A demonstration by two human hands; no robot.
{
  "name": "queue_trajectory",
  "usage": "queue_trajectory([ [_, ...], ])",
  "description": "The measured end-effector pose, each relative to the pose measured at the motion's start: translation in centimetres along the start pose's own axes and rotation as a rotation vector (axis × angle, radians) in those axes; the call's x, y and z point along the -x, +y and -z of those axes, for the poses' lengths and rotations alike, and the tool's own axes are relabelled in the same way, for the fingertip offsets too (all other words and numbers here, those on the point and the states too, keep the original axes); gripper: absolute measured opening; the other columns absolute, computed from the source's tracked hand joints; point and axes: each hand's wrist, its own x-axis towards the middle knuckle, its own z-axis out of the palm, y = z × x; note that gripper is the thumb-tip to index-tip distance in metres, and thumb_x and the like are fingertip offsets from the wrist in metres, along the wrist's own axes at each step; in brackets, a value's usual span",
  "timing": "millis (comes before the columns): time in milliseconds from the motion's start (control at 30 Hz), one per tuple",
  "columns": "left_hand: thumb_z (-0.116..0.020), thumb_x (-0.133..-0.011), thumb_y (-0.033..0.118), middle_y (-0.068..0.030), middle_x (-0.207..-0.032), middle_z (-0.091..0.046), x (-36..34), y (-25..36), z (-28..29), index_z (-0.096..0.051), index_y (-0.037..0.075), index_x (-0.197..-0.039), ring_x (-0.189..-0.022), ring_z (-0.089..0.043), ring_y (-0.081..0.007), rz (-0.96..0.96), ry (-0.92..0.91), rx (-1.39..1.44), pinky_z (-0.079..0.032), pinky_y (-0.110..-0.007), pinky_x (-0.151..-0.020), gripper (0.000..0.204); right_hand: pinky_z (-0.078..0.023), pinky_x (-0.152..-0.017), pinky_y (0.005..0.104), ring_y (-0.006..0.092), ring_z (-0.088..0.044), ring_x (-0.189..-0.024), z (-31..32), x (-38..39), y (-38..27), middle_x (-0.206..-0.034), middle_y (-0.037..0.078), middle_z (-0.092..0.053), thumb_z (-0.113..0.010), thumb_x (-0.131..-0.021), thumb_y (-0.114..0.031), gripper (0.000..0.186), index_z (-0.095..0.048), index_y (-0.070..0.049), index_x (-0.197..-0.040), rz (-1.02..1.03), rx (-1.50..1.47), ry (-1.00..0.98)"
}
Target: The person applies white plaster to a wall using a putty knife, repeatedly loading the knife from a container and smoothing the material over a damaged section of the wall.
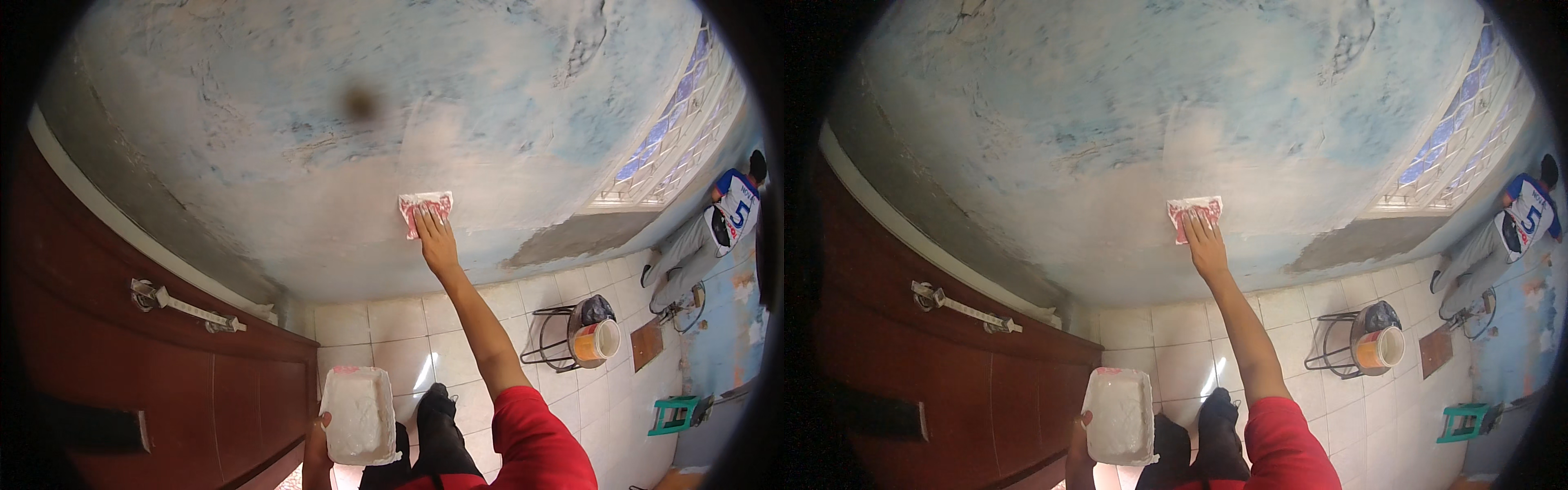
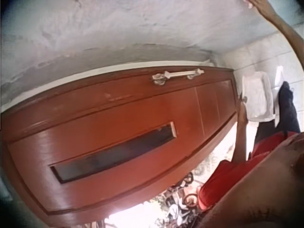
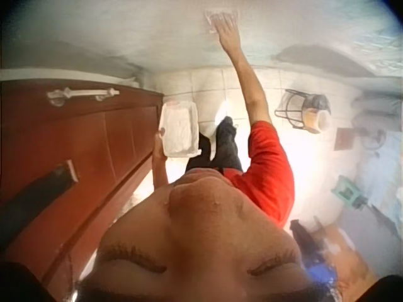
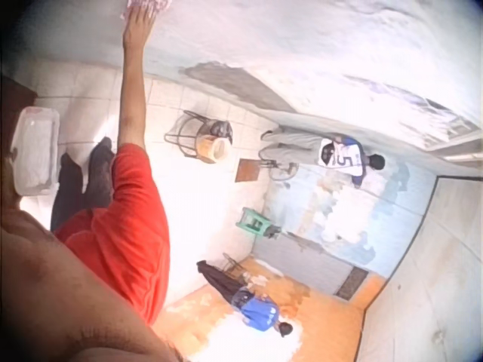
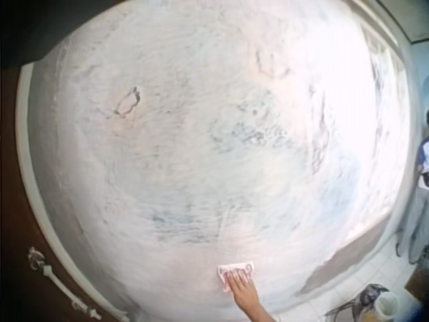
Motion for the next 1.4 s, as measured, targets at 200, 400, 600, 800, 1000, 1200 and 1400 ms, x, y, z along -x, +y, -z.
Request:
queue_trajectory([
  [200,-0.063,-0.090,0.049,-0.0160,-0.123,-0.063,0.0,-0.8,2.0,-0.049,-0.005,-0.135,-0.109,-0.064,-0.0267,-0.007,0.045,0.037,-0.052,-0.041,-0.092,0.071,-0.043,-0.101,0.0483,0.0340,-0.055,-0.124,7.1,-5.8,-1.3,-0.136,0.019,-0.057,-0.054,-0.082,0.002,0.056,-0.052,-0.003,-0.138,-0.031,-0.077,0.132],
  [400,-0.051,-0.094,0.023,-0.0179,-0.131,-0.057,-0.6,-0.9,2.8,-0.042,-0.008,-0.142,-0.118,-0.058,-0.0274,0.139,0.068,0.119,-0.045,-0.039,-0.101,0.057,-0.045,-0.097,0.0475,0.0390,-0.057,-0.119,12.5,-19.2,-1.2,-0.132,0.023,-0.058,-0.051,-0.085,0.001,0.051,-0.053,0.001,-0.136,0.007,0.052,0.355],
  [600,-0.059,-0.089,0.043,-0.0154,-0.125,-0.062,-0.9,-0.1,2.6,-0.048,-0.002,-0.137,-0.113,-0.062,-0.0272,0.015,0.029,0.140,-0.049,-0.041,-0.096,0.067,-0.041,-0.104,0.0467,0.0354,-0.053,-0.126,2.1,-5.9,-2.8,-0.138,0.021,-0.055,-0.048,-0.090,-0.007,0.050,-0.049,0.000,-0.140,0.046,0.015,-0.008],
  [800,-0.061,-0.088,0.042,-0.0155,-0.129,-0.060,-0.1,1.4,3.0,-0.046,-0.002,-0.139,-0.115,-0.061,-0.0287,0.065,0.014,0.212,-0.048,-0.043,-0.099,0.070,-0.045,-0.099,0.0446,0.0349,-0.058,-0.120,4.8,-7.0,-3.3,-0.130,0.021,-0.060,-0.053,-0.086,-0.004,0.049,-0.053,-0.001,-0.135,0.000,-0.096,-0.039],
  [1000,-0.062,-0.088,0.044,-0.0170,-0.132,-0.058,1.2,2.6,3.3,-0.043,-0.002,-0.142,-0.119,-0.059,-0.0287,0.017,-0.089,0.220,-0.048,-0.043,-0.101,0.073,-0.046,-0.089,0.0468,0.0411,-0.058,-0.115,15.7,-18.7,1.6,-0.130,0.024,-0.059,-0.056,-0.085,-0.001,0.051,-0.052,-0.001,-0.136,0.011,0.099,0.368],
  [1200,-0.058,-0.094,0.043,-0.0116,-0.135,-0.056,3.5,5.5,0.2,-0.047,0.000,-0.141,-0.123,-0.056,-0.0231,-0.039,-0.085,0.316,-0.044,-0.037,-0.103,0.065,-0.044,-0.097,0.0470,0.0376,-0.056,-0.123,7.1,-4.9,4.1,-0.132,0.023,-0.059,-0.048,-0.091,-0.004,0.048,-0.051,-0.003,-0.139,-0.041,0.041,-0.051],
  [1400,-0.058,-0.093,0.039,-0.0161,-0.130,-0.060,2.4,3.9,2.7,-0.047,-0.001,-0.139,-0.117,-0.061,-0.0264,-0.023,0.042,0.325,-0.049,-0.040,-0.099,0.062,-0.047,-0.093,0.0457,0.0374,-0.061,-0.113,9.9,-8.5,-0.4,-0.124,0.021,-0.063,-0.051,-0.088,-0.001,0.045,-0.056,-0.003,-0.133,-0.070,-0.140,-0.009],
])
